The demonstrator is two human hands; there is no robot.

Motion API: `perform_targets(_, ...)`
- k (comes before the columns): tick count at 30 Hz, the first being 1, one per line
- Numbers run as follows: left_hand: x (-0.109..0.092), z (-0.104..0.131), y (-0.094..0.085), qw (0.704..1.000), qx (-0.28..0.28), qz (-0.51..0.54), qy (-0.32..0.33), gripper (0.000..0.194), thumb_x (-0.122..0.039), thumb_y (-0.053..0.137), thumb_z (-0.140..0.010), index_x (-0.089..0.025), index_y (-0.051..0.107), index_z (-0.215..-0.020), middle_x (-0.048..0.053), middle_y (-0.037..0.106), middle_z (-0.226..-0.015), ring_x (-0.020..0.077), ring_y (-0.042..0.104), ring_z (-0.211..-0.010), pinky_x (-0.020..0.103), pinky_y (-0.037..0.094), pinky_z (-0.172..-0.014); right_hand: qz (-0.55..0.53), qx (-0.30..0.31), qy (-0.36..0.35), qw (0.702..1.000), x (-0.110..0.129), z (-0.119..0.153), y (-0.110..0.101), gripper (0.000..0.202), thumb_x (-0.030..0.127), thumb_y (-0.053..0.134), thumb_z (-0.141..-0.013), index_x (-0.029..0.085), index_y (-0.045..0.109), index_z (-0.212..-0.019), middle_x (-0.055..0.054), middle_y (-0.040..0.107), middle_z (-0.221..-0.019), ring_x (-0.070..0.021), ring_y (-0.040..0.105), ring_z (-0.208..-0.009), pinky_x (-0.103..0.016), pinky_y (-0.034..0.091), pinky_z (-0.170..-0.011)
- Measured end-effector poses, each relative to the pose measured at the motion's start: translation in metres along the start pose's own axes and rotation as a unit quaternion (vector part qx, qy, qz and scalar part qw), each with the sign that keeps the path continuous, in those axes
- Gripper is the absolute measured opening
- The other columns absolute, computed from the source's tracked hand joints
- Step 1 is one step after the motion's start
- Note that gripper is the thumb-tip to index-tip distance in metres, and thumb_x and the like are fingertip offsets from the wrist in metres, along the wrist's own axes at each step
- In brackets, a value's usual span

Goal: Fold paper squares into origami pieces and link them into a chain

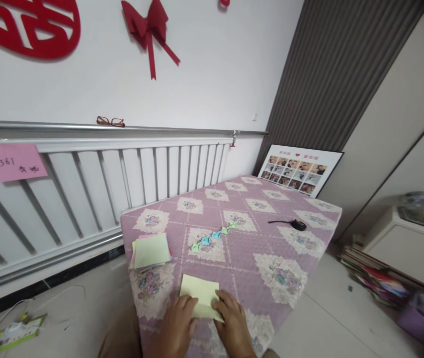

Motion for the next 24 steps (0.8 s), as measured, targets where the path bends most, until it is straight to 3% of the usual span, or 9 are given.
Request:
perform_targets(3,0.031,0.000,-0.006,1.000,0.001,-0.010,-0.029,0.065,-0.016,0.049,-0.073,-0.022,0.041,-0.137,0.006,0.043,-0.141,0.0264,0.033,-0.129,0.037,0.023,-0.107,-0.010,0.002,0.004,1.000,0.001,0.000,-0.002,0.031,0.012,0.050,-0.069,0.028,0.068,-0.090,-0.003,0.060,-0.124,-0.0222,0.048,-0.120,-0.035,0.034,-0.094)
perform_targets(6,0.043,-0.009,-0.010,1.000,0.022,0.004,-0.016,0.057,-0.013,0.048,-0.072,-0.023,0.051,-0.128,0.007,0.052,-0.131,0.0235,0.043,-0.120,0.033,0.029,-0.102,-0.019,0.000,0.011,1.000,0.000,0.000,-0.003,0.031,0.012,0.051,-0.069,0.027,0.067,-0.091,-0.004,0.060,-0.123,-0.0223,0.049,-0.119,-0.035,0.035,-0.093)
perform_targets(10,0.043,-0.027,-0.013,0.999,0.040,0.015,-0.013,0.036,-0.010,0.045,-0.076,-0.023,0.066,-0.102,0.005,0.062,-0.105,0.0189,0.053,-0.102,0.027,0.036,-0.088,-0.033,-0.009,0.014,0.999,0.000,0.000,-0.007,0.032,0.014,0.053,-0.070,0.026,0.067,-0.095,-0.006,0.060,-0.123,-0.0232,0.051,-0.117,-0.036,0.037,-0.092)
perform_targets(13,0.042,-0.034,-0.009,0.998,0.056,0.012,-0.028,0.026,-0.014,0.046,-0.078,-0.020,0.068,-0.090,0.005,0.064,-0.097,0.0179,0.056,-0.095,0.025,0.038,-0.084,-0.048,-0.018,0.016,0.999,0.000,0.000,-0.010,0.020,0.023,0.053,-0.078,0.025,0.070,-0.088,-0.007,0.061,-0.121,-0.0243,0.052,-0.117,-0.038,0.039,-0.094)
perform_targets(15,0.044,-0.035,-0.005,0.997,0.067,0.009,-0.047,0.023,-0.019,0.046,-0.081,-0.019,0.068,-0.084,0.005,0.066,-0.092,0.0181,0.057,-0.090,0.025,0.038,-0.079,-0.065,-0.023,0.020,0.997,-0.002,-0.001,-0.011,0.022,0.031,0.052,-0.083,0.024,0.071,-0.090,-0.008,0.061,-0.120,-0.0253,0.052,-0.116,-0.040,0.040,-0.096)
perform_targets(20,0.048,-0.034,-0.002,0.992,0.085,0.000,-0.090,0.023,-0.026,0.045,-0.084,-0.021,0.068,-0.085,0.003,0.069,-0.091,0.0174,0.060,-0.084,0.024,0.038,-0.071,-0.096,-0.055,0.014,0.994,-0.003,-0.005,-0.017,0.032,0.038,0.046,-0.088,0.021,0.072,-0.096,-0.010,0.063,-0.116,-0.0249,0.055,-0.111,-0.039,0.042,-0.098)
perform_targets(24,0.047,-0.036,-0.004,0.989,0.089,-0.015,-0.119,0.029,-0.033,0.042,-0.087,-0.020,0.068,-0.083,0.005,0.070,-0.089,0.0187,0.062,-0.083,0.026,0.037,-0.068,-0.073,-0.060,0.055,0.994,-0.007,-0.010,-0.015,0.036,0.037,0.041,-0.091,0.021,0.073,-0.093,-0.009,0.066,-0.108,-0.0228,0.058,-0.104,-0.036,0.044,-0.094)
Point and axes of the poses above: each hand's wrist, its own z-axis away from the middle knuckle, its own y-axis out of the palm, x = y × z, the point moved 9 cm from there along -z, towards the middle knuckle
